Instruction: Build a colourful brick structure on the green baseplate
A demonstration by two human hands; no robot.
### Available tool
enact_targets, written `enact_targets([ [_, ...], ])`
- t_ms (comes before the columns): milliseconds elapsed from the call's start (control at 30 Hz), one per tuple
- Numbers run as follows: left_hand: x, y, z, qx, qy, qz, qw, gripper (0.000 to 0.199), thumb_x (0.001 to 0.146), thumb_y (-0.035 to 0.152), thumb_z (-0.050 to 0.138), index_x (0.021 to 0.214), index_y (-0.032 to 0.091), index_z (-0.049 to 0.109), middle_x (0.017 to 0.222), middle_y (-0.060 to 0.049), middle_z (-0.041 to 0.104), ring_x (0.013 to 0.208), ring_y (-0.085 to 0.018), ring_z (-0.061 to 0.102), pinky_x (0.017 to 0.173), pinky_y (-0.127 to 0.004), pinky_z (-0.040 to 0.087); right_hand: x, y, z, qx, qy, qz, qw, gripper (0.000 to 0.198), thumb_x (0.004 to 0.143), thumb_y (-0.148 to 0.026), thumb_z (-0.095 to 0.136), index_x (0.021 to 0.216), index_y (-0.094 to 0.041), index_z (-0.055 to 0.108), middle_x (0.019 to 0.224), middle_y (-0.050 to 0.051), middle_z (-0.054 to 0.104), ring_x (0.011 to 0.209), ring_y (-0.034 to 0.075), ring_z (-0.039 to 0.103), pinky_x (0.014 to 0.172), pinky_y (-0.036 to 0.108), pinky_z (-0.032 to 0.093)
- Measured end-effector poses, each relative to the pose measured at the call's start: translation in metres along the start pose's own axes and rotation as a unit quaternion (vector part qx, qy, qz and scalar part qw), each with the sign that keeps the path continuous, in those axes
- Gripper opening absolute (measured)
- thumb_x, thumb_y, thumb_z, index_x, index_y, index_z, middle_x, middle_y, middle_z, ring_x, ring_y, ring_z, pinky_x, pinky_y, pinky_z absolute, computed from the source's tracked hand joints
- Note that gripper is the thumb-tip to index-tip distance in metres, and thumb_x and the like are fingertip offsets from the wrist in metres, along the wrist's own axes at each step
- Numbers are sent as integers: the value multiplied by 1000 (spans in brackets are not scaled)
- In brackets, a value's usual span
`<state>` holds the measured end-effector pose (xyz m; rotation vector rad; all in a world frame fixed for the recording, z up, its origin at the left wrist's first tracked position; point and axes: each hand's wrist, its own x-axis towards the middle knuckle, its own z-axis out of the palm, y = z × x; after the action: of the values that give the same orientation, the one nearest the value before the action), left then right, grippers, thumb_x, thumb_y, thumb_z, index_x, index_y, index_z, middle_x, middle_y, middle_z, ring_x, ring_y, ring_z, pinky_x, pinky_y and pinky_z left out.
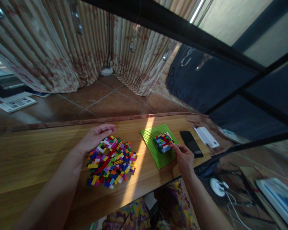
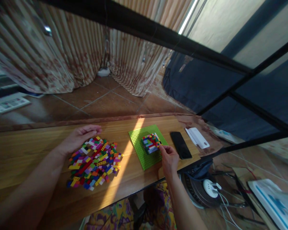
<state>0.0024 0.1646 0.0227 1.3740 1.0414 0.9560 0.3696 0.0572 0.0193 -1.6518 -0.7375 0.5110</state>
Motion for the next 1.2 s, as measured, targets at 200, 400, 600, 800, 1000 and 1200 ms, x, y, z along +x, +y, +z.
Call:
enact_targets([
  [200,0,0,0,-3,-8,7,1000,43,74,48,71,107,21,68,108,-7,73,103,-22,66,95,-37,50,-2,-6,-4,-3,-8,7,1000,40,55,-50,81,68,-15,65,57,-2,60,48,9,48,46,23,36],
  [400,0,-2,0,-10,-12,11,1000,41,76,46,70,107,20,68,108,-7,73,103,-21,66,97,-37,48,-45,-12,6,-51,-57,-77,994,30,72,-46,71,80,-16,68,74,3,69,68,16,63,64,28,48],
  [600,0,-4,0,-19,-14,13,1000,42,76,45,71,108,19,67,109,-7,72,105,-22,65,98,-39,47,-112,-27,37,-190,-314,-209,907,16,88,-28,56,95,-21,69,88,5,66,81,17,62,71,29,49],
  [800,0,-5,1,-27,-10,9,1000,40,76,43,70,109,20,67,109,-7,72,105,-21,65,99,-38,47,-126,-20,53,-280,-316,-297,857,13,89,-23,56,95,-22,67,92,6,64,88,20,59,79,33,48],
  [1000,1,-5,0,-24,-12,4,1000,43,75,44,71,110,19,67,109,-8,72,105,-22,66,98,-40,48,-130,-21,52,-261,-311,-279,870,10,89,-22,56,85,-21,65,87,4,63,83,18,59,75,30,47],
  [1200,1,-3,1,-18,-6,4,1000,41,76,44,71,108,20,68,108,-7,73,104,-22,66,98,-39,48,-106,-25,27,-221,-246,-223,917,12,89,-28,55,87,-20,64,83,3,66,77,17,61,69,27,48],
])
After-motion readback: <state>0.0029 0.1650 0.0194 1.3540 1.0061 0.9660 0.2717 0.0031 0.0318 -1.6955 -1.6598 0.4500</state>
